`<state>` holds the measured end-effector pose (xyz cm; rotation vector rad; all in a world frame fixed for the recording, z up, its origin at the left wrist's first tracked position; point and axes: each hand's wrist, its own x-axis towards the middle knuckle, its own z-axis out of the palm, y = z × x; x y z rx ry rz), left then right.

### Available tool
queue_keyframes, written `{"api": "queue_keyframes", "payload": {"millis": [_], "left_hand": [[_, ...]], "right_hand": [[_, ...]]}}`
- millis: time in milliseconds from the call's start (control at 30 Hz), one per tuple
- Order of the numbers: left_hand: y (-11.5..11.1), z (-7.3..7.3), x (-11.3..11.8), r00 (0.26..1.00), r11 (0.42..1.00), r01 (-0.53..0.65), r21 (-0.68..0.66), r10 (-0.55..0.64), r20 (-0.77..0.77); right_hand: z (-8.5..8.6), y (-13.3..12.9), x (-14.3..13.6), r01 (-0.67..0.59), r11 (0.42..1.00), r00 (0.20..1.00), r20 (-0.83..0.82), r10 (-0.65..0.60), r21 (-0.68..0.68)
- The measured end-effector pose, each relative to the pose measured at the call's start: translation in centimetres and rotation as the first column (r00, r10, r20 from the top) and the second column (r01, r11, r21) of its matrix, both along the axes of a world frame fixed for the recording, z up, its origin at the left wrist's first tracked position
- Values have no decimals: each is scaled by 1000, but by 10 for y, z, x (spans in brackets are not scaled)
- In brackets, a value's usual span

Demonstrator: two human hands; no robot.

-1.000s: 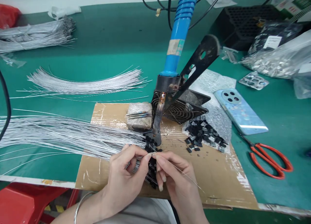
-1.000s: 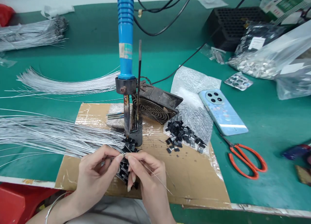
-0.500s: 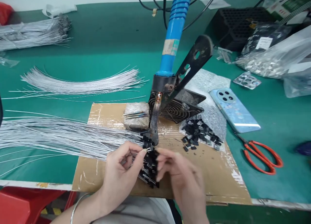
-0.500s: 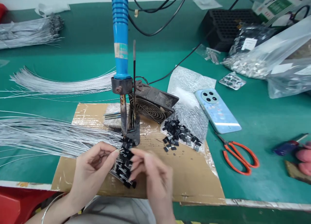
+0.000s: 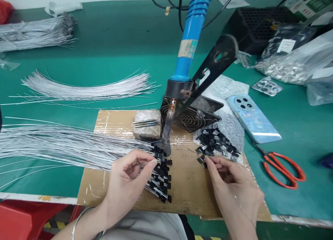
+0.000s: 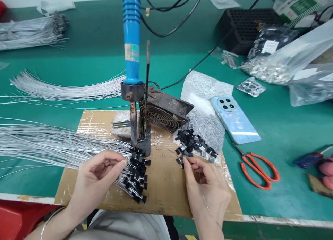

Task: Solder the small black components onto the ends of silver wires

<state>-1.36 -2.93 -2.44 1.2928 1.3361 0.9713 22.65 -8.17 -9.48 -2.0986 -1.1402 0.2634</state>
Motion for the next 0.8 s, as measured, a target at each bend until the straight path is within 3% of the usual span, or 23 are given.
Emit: {"api": "queue_keyframes", "payload": {"millis": [133, 467, 567, 667, 800], "left_hand": [[1, 1, -1, 1000, 1000, 8, -4, -8, 9], [3, 2, 0, 997, 999, 43, 20, -41, -70], [1, 1, -2, 990, 999, 47, 12, -45, -132], [0, 2, -3, 979, 999, 48, 0, -47, -199], [2, 6, -3, 975, 998, 55, -8, -55, -215]], "right_hand": [[3, -5, 2, -104, 994, 987, 128, 98, 40], [2, -14, -5, -196, 976, 967, 182, 176, 94], [2, -18, -14, -32, 995, 999, -25, 35, 98], [10, -15, -27, 131, 988, 941, -325, -96, 86], [28, -1, -48, 86, 984, 831, -556, 15, 155]]}}
